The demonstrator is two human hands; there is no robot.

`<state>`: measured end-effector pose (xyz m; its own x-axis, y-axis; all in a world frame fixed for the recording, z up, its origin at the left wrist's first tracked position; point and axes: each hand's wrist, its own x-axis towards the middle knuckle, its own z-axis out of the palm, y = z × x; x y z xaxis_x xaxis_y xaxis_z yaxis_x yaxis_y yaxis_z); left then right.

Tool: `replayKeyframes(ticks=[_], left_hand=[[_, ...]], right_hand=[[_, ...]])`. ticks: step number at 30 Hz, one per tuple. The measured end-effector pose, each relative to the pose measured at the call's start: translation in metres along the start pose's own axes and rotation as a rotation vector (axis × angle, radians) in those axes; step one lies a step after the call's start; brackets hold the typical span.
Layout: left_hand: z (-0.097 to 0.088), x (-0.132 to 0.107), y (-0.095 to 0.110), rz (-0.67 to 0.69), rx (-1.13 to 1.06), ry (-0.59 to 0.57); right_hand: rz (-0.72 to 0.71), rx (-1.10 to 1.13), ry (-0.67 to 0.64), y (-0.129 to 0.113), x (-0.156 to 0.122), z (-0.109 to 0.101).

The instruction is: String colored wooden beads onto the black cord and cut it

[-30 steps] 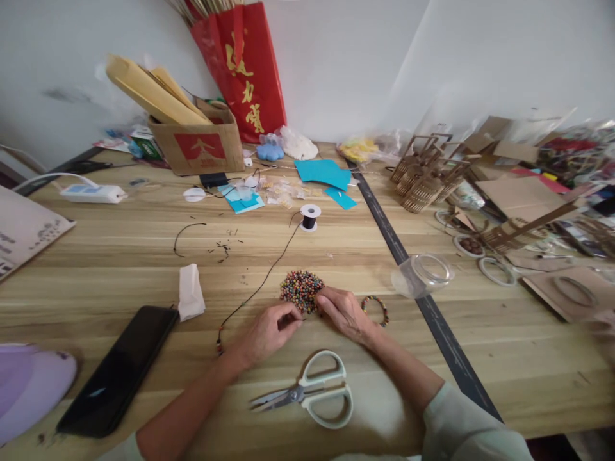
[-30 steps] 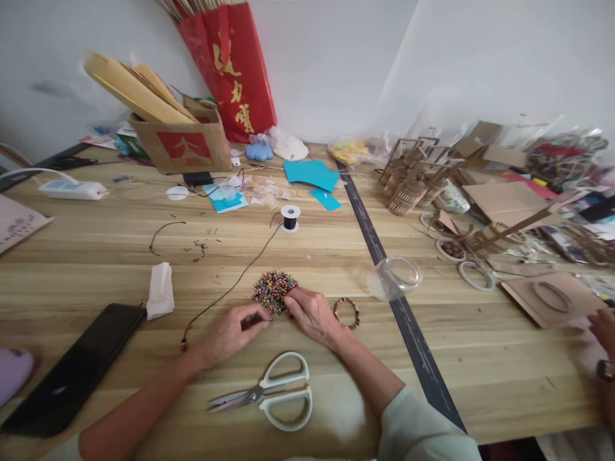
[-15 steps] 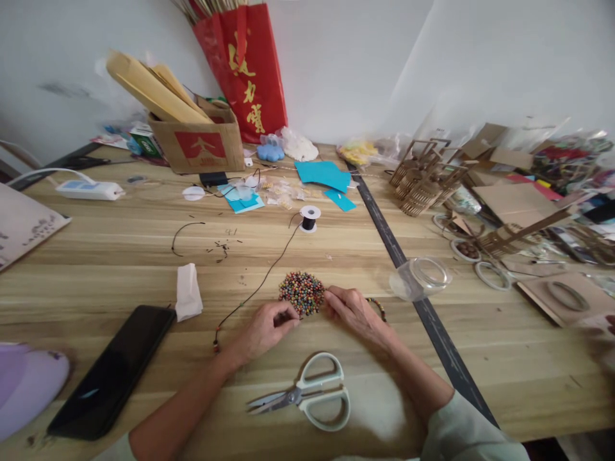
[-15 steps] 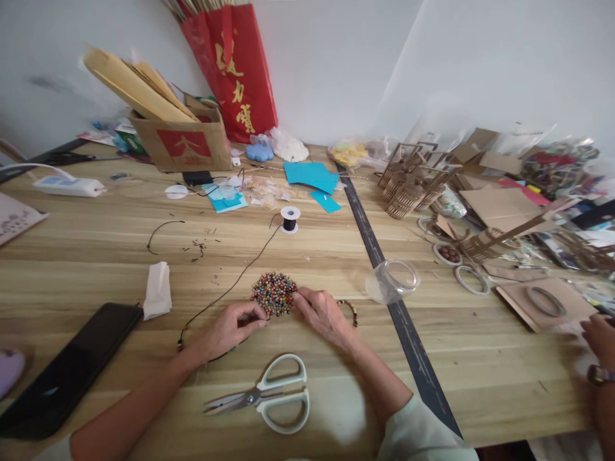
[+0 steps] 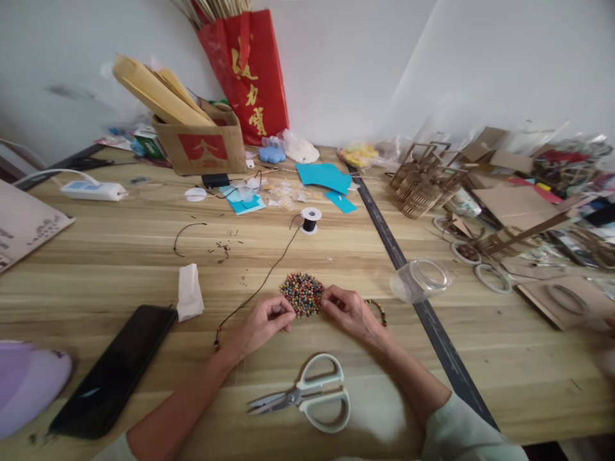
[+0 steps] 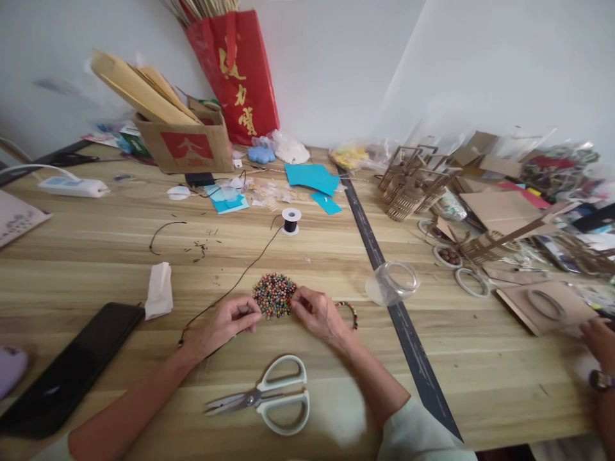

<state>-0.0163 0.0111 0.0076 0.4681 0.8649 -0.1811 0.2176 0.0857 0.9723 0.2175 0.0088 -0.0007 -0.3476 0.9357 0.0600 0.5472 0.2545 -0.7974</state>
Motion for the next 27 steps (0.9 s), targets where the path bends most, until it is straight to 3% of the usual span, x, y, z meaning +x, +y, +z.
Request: replayKeyframes(ticks=[6, 27], left_hand=[[-0.0003, -0.0003, 0.0044, -0.052, -0.004, 0.018], [-0.0014, 0.0001, 0.0025, -0.039, -0.036, 0.012]], right_hand=[[-0.038, -0.022, -0.126, -0.0028, -0.0006, -0.0034], [-0.084, -0.084, -0.108, 0.0005, -0.0012, 0.0011]])
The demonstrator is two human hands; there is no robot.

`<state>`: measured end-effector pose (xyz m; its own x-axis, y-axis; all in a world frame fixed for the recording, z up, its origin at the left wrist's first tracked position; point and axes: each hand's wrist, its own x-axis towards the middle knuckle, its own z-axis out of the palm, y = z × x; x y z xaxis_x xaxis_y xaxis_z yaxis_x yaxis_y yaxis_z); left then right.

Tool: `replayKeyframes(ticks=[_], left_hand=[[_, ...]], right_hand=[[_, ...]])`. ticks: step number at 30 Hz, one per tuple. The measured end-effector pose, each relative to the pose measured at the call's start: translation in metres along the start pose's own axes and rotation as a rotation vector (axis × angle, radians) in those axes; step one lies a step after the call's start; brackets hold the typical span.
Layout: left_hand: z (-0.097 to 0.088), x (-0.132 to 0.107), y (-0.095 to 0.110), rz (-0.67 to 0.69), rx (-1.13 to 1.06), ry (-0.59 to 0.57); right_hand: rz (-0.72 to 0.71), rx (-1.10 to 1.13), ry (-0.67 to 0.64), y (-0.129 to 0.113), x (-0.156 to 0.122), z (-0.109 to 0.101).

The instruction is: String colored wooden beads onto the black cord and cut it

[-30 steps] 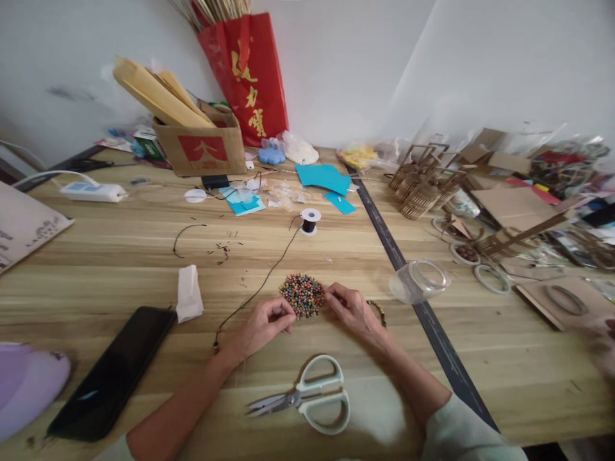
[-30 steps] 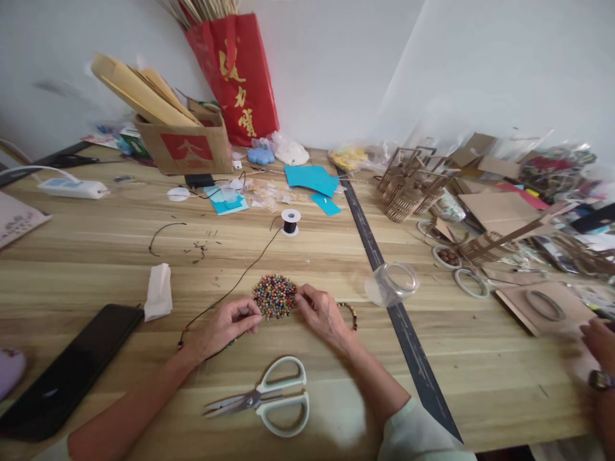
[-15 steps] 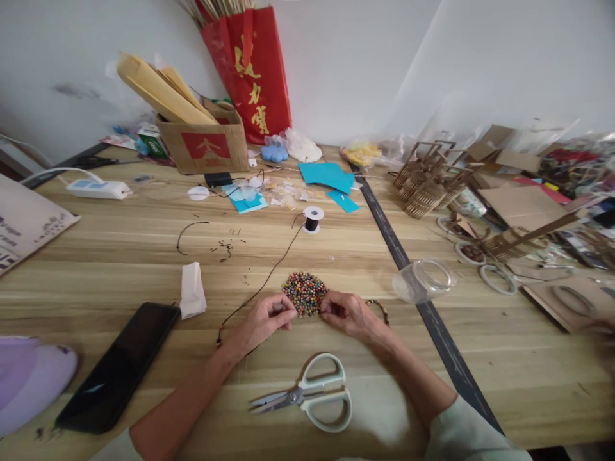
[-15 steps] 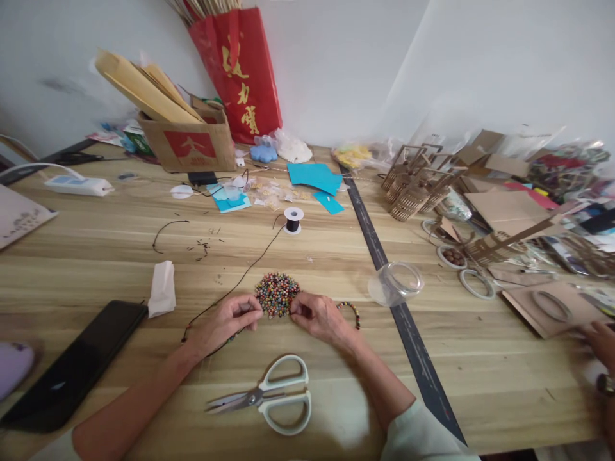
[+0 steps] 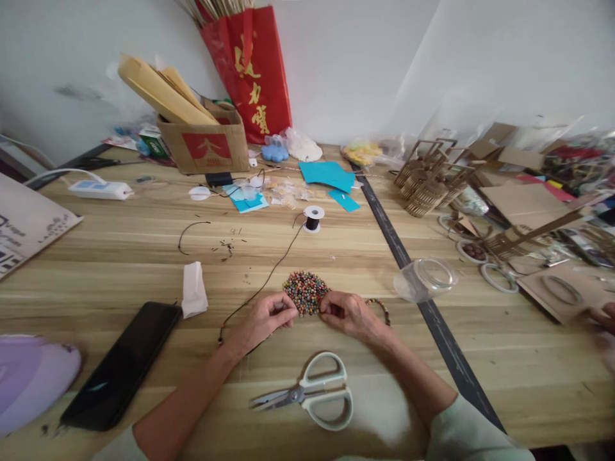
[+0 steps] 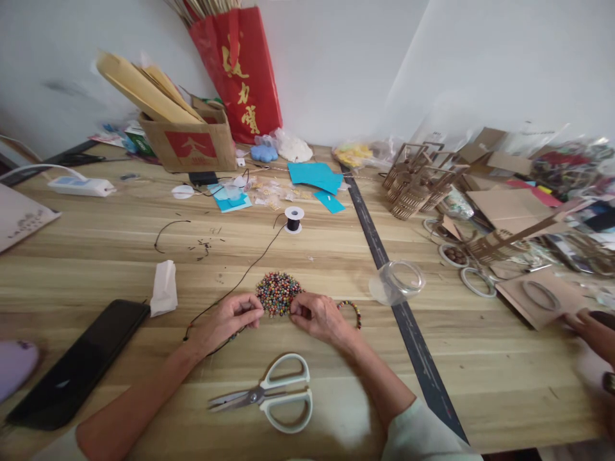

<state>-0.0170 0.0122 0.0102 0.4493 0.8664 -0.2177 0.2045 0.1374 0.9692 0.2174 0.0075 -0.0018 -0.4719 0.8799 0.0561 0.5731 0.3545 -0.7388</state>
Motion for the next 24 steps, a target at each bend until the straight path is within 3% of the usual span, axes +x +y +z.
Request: replayKeyframes(ticks=[13, 24], left_hand=[[-0.0001, 0.0000, -0.0008, 0.001, -0.010, -0.009], [0.0002, 0.0015, -0.0037, -0.001, -0.006, -0.005]], right_hand=[[0.000, 0.015, 0.013, 0.0007, 0.0003, -0.0012], [-0.076, -0.137, 0.042, 0.0041, 0.0002, 0.0026]])
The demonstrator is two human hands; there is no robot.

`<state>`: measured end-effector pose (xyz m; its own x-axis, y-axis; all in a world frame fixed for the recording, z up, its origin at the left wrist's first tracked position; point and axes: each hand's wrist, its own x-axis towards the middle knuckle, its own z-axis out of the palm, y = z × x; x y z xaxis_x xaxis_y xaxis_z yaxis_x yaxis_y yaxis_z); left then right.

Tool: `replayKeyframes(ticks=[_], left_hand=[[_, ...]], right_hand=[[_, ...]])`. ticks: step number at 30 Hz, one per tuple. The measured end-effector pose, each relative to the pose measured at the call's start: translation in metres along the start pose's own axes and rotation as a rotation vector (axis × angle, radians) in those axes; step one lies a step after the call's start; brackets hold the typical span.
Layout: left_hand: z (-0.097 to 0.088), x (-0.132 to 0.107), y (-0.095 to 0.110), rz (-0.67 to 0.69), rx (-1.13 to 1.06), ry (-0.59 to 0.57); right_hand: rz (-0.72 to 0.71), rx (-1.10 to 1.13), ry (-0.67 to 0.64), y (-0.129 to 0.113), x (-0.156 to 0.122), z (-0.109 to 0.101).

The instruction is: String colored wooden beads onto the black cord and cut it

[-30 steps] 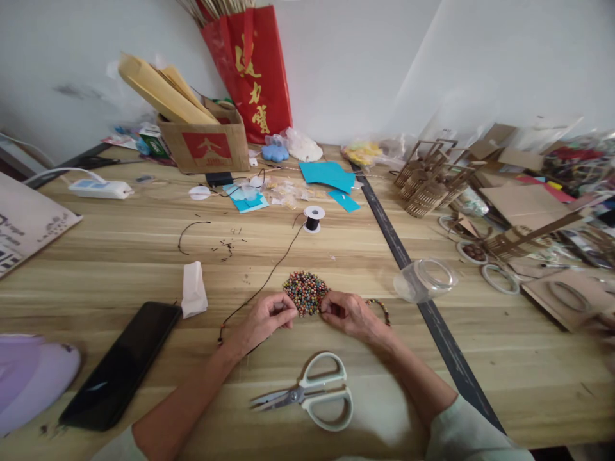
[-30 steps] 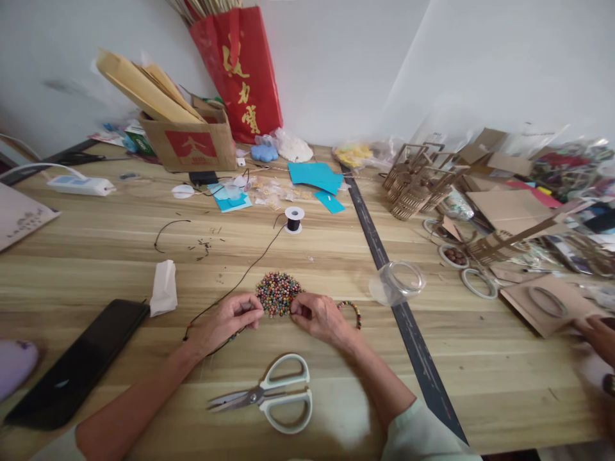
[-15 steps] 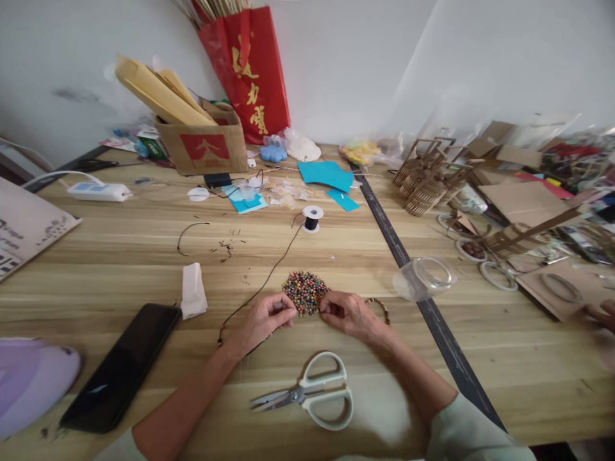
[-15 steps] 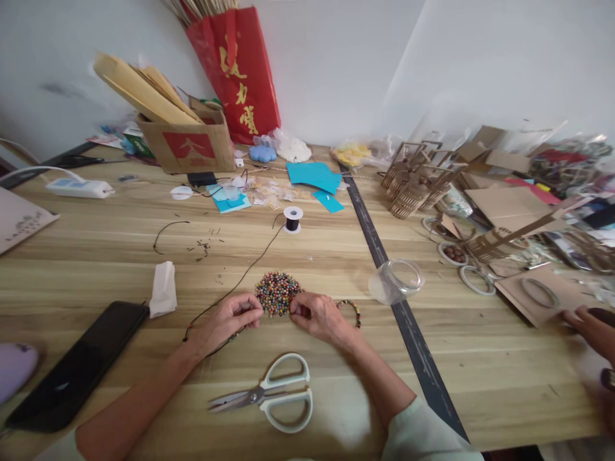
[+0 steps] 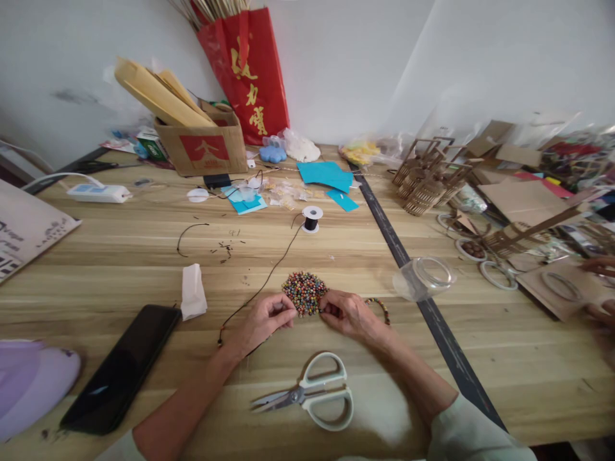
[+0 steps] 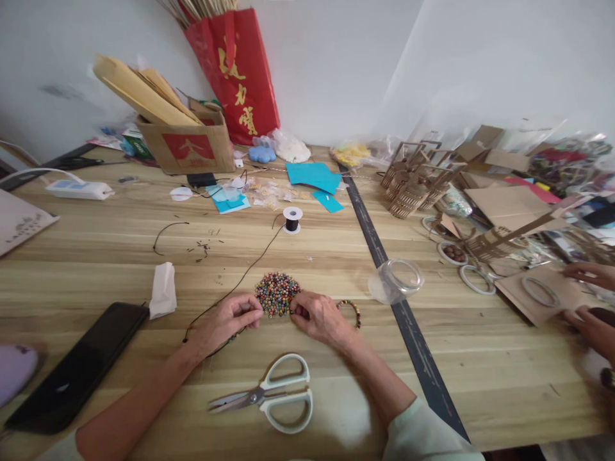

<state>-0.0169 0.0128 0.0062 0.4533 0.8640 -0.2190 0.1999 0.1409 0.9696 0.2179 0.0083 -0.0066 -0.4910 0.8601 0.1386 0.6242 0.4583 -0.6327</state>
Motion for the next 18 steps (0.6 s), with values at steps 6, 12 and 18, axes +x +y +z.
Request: replayKeyframes(ticks=[6, 12, 18], left_hand=[[0.0016, -0.0002, 0.0008, -0.008, -0.001, 0.004], [0.0024, -0.0001, -0.0011, 0.009, 0.021, -0.001], [0.0034, 0.0006, -0.0072, 0.043, 0.046, 0.002]], right_hand=[[-0.024, -0.105, 0.020, -0.0018, 0.0002, 0.0030], [-0.066, -0.190, 0.035, -0.0025, 0.0008, 0.0050], [-0.136, -0.086, 0.104, -0.0053, -0.0007, 0.0048]])
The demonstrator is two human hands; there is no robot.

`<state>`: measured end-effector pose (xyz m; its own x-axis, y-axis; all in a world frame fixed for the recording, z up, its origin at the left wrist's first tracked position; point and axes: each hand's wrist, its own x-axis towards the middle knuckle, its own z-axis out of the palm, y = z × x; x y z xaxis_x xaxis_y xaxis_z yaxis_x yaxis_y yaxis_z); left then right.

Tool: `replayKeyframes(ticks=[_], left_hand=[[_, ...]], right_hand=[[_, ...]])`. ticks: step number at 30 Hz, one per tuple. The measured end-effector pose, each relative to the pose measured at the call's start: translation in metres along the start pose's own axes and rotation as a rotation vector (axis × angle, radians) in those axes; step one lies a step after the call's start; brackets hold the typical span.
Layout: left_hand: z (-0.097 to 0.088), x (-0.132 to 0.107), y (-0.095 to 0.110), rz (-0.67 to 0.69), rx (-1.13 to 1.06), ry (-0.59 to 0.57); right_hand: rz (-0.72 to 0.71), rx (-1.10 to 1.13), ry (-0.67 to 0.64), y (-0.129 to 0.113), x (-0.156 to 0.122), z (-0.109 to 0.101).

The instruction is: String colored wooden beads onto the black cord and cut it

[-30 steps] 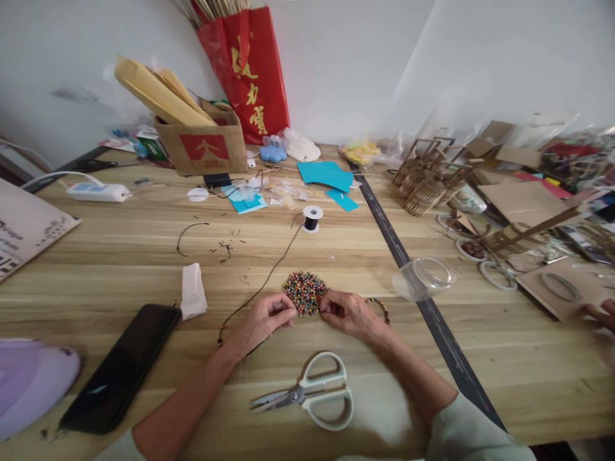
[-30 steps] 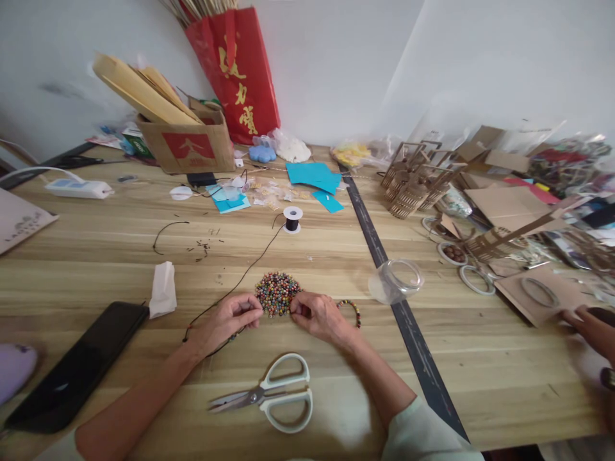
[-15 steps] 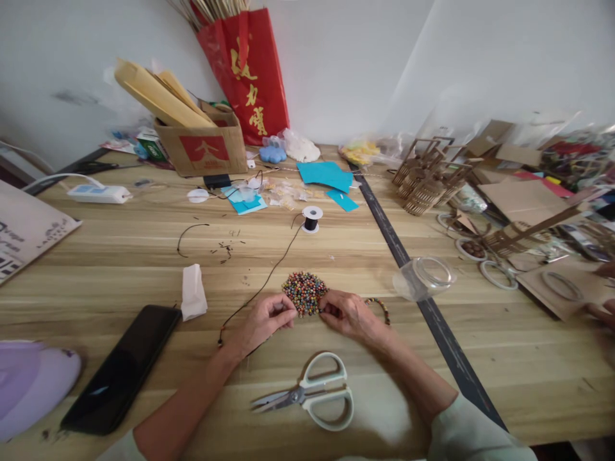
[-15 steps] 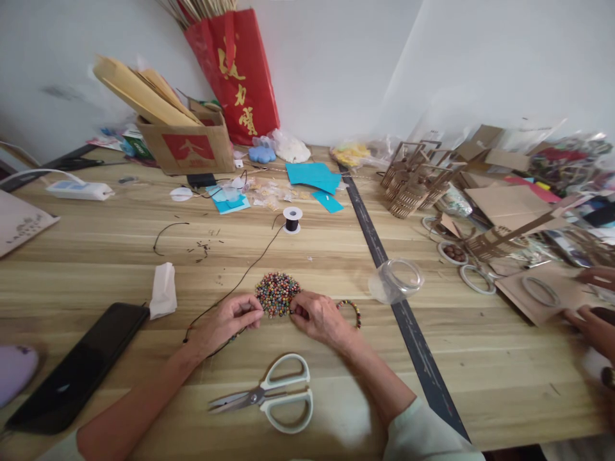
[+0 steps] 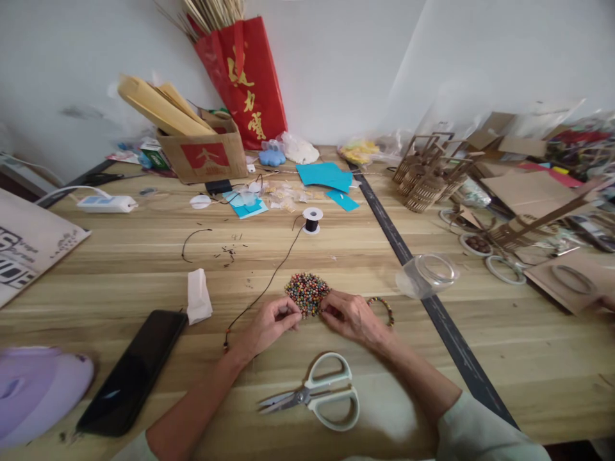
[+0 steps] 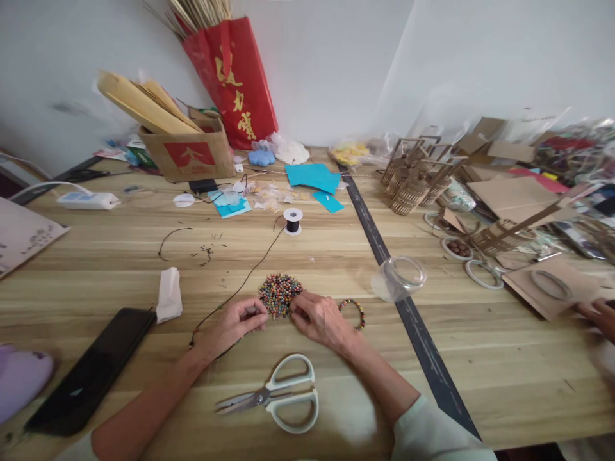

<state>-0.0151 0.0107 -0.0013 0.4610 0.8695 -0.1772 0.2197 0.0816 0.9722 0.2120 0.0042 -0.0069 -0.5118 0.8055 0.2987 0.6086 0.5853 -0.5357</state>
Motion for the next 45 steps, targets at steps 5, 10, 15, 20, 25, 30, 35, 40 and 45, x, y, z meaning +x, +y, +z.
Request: replayKeyframes(ticks=[5, 10, 15, 20, 25, 30, 35, 40, 45], left_hand=[[0.002, 0.000, -0.003, 0.044, 0.091, -0.013], [0.006, -0.003, 0.005, 0.062, 0.241, -0.016], [0.008, -0.005, 0.012, 0.051, 0.354, -0.007], [0.009, -0.006, 0.015, 0.009, 0.385, -0.017], [0.009, -0.005, 0.015, 0.010, 0.375, -0.010], [0.008, -0.005, 0.014, 0.009, 0.355, -0.009], [0.008, -0.004, 0.013, 0.030, 0.356, 0.001], [0.009, -0.004, 0.012, 0.038, 0.350, -0.004], [0.009, -0.005, 0.013, 0.030, 0.365, -0.012]], right_hand=[[0.001, 0.224, 0.061, -0.012, -0.001, 0.002], [0.037, 0.361, 0.028, -0.020, -0.004, 0.013], [0.104, 0.437, 0.004, -0.018, -0.006, 0.021], [0.153, 0.467, -0.033, -0.014, -0.005, 0.021], [0.178, 0.500, -0.067, -0.011, -0.005, 0.020], [0.166, 0.499, -0.077, -0.011, -0.004, 0.019], [0.141, 0.503, -0.073, -0.013, -0.003, 0.017], [0.124, 0.500, -0.062, -0.013, -0.003, 0.019], [0.118, 0.515, -0.063, -0.013, -0.003, 0.019]])
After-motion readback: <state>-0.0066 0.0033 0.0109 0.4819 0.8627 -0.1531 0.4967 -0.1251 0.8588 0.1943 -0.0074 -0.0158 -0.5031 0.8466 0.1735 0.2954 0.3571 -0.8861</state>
